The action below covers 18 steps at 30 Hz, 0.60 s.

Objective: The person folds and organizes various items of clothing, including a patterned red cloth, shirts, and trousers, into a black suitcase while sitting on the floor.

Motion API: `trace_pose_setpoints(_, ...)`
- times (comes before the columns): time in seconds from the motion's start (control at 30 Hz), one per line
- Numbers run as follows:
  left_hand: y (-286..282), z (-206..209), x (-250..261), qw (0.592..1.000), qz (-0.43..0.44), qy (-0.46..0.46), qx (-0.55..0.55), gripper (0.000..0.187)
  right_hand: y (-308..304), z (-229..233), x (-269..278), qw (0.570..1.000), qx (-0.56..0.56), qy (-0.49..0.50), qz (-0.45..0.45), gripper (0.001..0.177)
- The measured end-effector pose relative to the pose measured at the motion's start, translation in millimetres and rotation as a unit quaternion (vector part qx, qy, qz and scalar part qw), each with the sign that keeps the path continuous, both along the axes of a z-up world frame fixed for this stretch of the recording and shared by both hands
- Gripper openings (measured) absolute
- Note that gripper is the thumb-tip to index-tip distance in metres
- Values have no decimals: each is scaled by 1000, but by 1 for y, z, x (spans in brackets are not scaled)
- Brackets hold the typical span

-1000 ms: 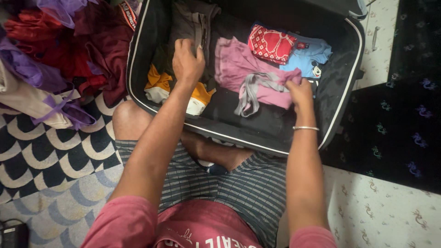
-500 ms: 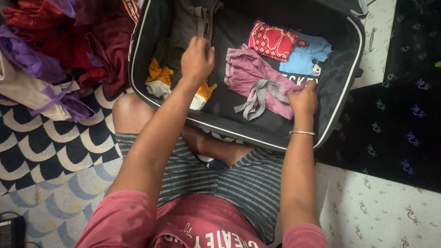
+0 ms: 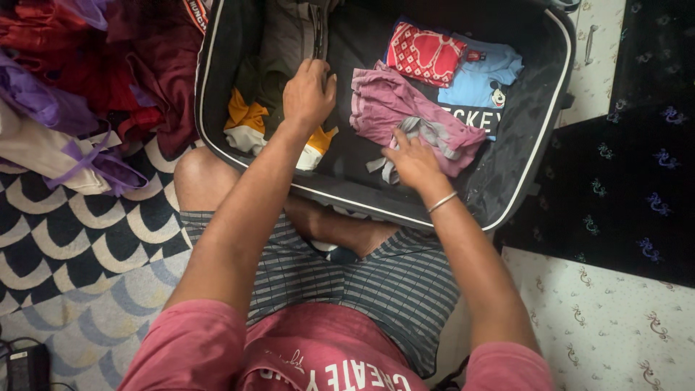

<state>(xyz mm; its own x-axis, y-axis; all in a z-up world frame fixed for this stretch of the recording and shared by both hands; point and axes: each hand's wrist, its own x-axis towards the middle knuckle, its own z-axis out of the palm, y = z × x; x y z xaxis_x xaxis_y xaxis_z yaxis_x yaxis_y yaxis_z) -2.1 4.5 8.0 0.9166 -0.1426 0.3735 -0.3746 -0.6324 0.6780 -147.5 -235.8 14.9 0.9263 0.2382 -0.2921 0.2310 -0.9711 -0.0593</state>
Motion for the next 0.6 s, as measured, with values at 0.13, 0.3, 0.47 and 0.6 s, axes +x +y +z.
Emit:
trace_pose_setpoints(0.13, 1, 3, -1, 1000, 2, -7, 5, 20, -18, -29, 10, 999, -11, 18, -40, 19)
trace_pose_setpoints(0.3, 1, 3, 0, 1000, -3, 13, -2, 19, -56, -35, 26, 959, 218, -100, -148, 25)
trace_pose_setpoints(0.47, -1, 5, 1, 1000, -7, 9, 3, 19, -53, -18, 41, 698, 656, -32, -287, 47)
trace_pose_setpoints(0.6, 0, 5, 0, 1000, 1, 16, 6, 19, -59, -18, 32, 758, 577, -74, -294, 34)
